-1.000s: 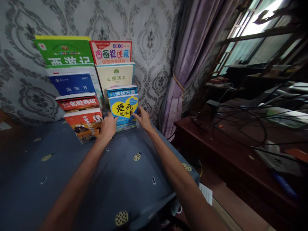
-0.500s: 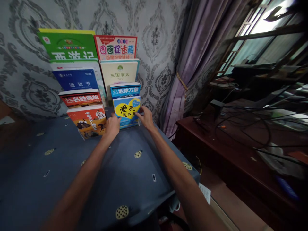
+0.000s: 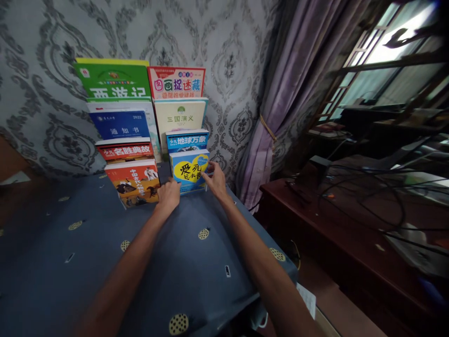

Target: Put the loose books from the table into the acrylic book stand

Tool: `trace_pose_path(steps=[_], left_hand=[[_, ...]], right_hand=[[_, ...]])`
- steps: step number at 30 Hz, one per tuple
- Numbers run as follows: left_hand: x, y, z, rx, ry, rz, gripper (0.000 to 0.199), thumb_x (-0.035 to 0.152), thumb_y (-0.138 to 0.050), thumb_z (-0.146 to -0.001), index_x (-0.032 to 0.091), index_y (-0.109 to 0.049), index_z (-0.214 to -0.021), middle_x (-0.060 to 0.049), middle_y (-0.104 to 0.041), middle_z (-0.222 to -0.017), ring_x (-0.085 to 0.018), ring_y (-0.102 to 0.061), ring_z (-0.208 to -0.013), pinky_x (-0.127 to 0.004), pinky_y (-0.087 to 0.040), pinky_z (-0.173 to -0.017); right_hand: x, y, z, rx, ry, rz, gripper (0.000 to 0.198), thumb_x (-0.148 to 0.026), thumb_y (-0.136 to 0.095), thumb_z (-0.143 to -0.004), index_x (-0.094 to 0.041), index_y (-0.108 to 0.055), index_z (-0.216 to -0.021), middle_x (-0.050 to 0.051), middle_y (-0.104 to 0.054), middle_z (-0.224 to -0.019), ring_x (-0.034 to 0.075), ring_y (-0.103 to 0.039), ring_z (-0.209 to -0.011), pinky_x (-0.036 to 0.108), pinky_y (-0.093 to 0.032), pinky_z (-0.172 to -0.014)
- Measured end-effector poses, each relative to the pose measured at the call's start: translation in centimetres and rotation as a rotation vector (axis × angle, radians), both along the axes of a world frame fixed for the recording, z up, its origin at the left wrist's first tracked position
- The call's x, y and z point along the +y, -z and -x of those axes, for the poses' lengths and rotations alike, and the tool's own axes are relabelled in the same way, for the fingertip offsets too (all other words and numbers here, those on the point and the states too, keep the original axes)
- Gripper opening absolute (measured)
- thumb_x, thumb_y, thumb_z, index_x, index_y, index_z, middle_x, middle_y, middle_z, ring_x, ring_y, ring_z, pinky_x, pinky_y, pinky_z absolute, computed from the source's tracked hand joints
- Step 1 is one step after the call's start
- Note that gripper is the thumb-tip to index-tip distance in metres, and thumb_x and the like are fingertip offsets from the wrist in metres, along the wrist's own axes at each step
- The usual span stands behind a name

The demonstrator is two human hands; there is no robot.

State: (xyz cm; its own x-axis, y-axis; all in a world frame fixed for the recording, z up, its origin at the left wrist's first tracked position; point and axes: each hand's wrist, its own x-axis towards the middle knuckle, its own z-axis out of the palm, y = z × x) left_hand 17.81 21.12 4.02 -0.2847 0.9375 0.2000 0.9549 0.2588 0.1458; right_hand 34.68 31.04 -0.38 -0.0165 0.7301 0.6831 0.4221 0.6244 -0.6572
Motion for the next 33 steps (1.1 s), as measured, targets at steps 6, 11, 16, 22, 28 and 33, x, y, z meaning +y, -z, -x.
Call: trace_pose_path(steps=[6,11,16,22,28,33], left_hand=[[-0.3,0.5,-0.4,-0.052,-0.013,-0.022,0.045,0.039,-0.043,-0.101,0.006,-0.050,-0.130,-0.023,-0.073,-0.103,-0.031,-0.072,-0.100,-0.037,-0.054,-0.080],[-0.8,0.4,-0.7,-0.114,-0.023,-0.064,0.040,0.037,-0.045,-0.101,0.006,-0.049,-0.126,-0.022,-0.071,-0.109,-0.029,-0.069,-0.107,-0.035,-0.054,-0.079],[-0.9,-1.0,-0.6,-0.184,-0.018,-0.158,0.031,0.033,-0.048,-0.100,0.011,-0.046,-0.122,-0.018,-0.068,-0.114,-0.027,-0.069,-0.107,-0.032,-0.054,-0.077],[-0.2,-1.3,-0.4,-0.149,0.027,-0.165,0.026,0.027,-0.040,-0.103,0.013,-0.045,-0.124,-0.019,-0.064,-0.119,-0.026,-0.070,-0.103,-0.030,-0.054,-0.076],[0.0,-1.0,0.1,-0.138,0.060,-0.154,0.027,0.016,-0.031,-0.102,0.013,-0.045,-0.125,-0.018,-0.064,-0.117,-0.025,-0.071,-0.099,-0.031,-0.055,-0.077],[-0.2,-1.0,0.0,-0.141,0.073,-0.157,0.029,0.014,-0.030,-0.102,0.011,-0.044,-0.127,-0.019,-0.063,-0.119,-0.026,-0.072,-0.099,-0.031,-0.055,-0.076]], right_hand=[[-0.4,0.9,0.3,-0.112,0.080,-0.015,0.030,-0.042,-0.054,-0.086,-0.017,-0.063,-0.098,0.010,-0.060,-0.093,0.025,-0.059,-0.084,0.039,-0.052,-0.078],[-0.9,1.3,1.1,-0.104,0.127,-0.100,0.033,-0.038,-0.051,-0.089,-0.016,-0.062,-0.111,0.014,-0.060,-0.105,0.029,-0.057,-0.102,0.046,-0.048,-0.093],[-0.9,1.2,1.6,-0.040,0.092,-0.143,0.037,-0.038,-0.051,-0.090,-0.020,-0.057,-0.122,0.013,-0.060,-0.114,0.029,-0.055,-0.109,0.048,-0.045,-0.098],[-0.8,1.7,2.4,0.072,0.084,-0.077,0.041,-0.034,-0.049,-0.087,-0.018,-0.056,-0.124,0.013,-0.060,-0.109,0.028,-0.058,-0.100,0.047,-0.050,-0.090],[-1.0,2.1,2.8,0.083,0.110,-0.072,0.044,-0.030,-0.049,-0.085,-0.019,-0.055,-0.127,0.014,-0.060,-0.113,0.029,-0.057,-0.104,0.049,-0.049,-0.092],[-0.9,1.6,2.7,0.147,0.065,-0.031,0.042,-0.032,-0.049,-0.082,-0.017,-0.059,-0.121,0.012,-0.060,-0.108,0.027,-0.058,-0.099,0.047,-0.051,-0.088]])
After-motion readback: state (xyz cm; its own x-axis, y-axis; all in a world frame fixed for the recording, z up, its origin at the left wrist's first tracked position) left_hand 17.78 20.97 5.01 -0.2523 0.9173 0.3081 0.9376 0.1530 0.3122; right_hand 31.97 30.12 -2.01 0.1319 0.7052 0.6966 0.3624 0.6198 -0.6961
